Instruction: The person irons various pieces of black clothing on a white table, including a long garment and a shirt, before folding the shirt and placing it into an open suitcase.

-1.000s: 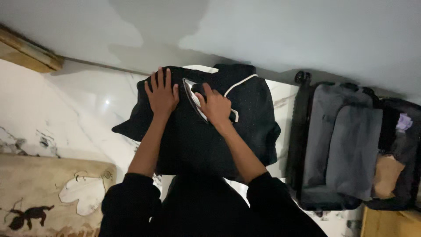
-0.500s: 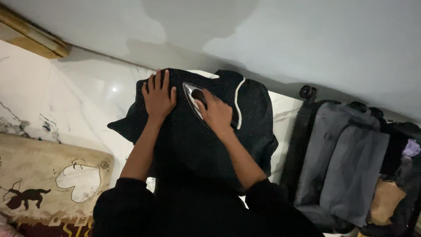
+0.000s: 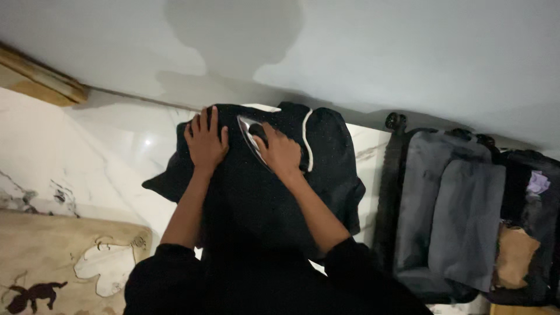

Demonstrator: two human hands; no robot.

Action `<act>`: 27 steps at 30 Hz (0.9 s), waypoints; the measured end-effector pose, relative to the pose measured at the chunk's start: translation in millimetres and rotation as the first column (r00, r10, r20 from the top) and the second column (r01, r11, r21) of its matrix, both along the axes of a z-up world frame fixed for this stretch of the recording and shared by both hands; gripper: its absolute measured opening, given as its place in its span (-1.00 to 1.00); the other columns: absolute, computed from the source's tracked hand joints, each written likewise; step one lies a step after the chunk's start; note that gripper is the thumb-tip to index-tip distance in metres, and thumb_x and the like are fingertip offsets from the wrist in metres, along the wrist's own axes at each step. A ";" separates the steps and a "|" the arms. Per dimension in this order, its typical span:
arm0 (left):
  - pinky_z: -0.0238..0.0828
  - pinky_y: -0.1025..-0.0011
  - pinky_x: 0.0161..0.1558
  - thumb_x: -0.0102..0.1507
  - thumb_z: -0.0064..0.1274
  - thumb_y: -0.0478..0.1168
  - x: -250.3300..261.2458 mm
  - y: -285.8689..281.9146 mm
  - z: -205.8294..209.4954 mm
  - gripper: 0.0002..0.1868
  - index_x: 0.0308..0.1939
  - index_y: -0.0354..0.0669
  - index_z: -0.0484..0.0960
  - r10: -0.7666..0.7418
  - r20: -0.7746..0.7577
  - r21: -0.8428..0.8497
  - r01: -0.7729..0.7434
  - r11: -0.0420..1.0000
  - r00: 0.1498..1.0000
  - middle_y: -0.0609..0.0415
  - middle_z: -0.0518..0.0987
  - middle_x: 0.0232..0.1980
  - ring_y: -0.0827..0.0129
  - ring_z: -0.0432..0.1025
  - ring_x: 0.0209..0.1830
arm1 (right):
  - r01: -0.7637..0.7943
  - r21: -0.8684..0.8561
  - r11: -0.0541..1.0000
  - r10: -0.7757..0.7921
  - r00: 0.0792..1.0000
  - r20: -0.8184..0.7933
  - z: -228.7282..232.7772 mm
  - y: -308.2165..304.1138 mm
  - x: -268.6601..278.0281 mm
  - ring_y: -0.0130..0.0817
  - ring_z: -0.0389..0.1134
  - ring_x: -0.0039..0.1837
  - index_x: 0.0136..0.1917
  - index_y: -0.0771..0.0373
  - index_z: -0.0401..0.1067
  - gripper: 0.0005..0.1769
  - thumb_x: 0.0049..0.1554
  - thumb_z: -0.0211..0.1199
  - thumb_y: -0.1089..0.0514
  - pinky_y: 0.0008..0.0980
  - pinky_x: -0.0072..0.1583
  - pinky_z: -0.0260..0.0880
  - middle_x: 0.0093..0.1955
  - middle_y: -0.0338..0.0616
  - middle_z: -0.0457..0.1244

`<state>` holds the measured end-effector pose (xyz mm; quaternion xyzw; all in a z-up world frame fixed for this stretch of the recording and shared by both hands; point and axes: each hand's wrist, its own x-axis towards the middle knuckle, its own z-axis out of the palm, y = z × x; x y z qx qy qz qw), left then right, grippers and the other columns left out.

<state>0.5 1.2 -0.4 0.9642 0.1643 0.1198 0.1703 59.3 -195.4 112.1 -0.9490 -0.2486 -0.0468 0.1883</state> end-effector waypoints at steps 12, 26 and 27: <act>0.02 -0.23 0.36 0.44 -0.19 0.08 -3.5 0.2 -9.5 -0.35 0.58 -0.05 0.29 -0.003 0.053 0.010 0.002 1.000 0.999 -0.18 0.29 0.55 -0.16 0.20 0.44 | 0.142 -0.018 0.990 -0.142 0.990 0.001 -11.0 3.0 -6.2 0.01 0.48 -0.21 0.22 0.12 0.50 -0.48 0.17 0.26 -0.26 -0.06 -0.23 0.45 -0.19 0.04 0.43; 0.04 -0.23 0.37 0.51 -0.22 0.05 -2.0 3.5 -15.9 -0.39 0.59 -0.16 0.28 -0.067 0.095 0.072 0.060 0.996 0.993 -0.30 0.31 0.52 -0.25 0.23 0.42 | 0.445 -0.040 0.894 -0.447 0.889 -0.095 7.1 -89.0 -45.0 0.05 0.49 -0.09 0.24 0.05 0.50 -0.49 0.18 0.23 -0.29 0.01 -0.09 0.48 -0.08 -0.03 0.46; 0.03 -0.24 0.37 0.51 -0.22 0.05 -4.3 4.3 -17.3 -0.38 0.59 -0.16 0.27 -0.071 0.086 0.068 0.065 0.996 0.994 -0.31 0.31 0.52 -0.25 0.23 0.43 | 0.488 -0.068 0.870 -0.493 0.863 -0.108 5.6 -95.3 -49.2 0.07 0.49 -0.08 0.24 0.04 0.49 -0.49 0.19 0.23 -0.29 0.02 -0.09 0.48 -0.09 -0.02 0.46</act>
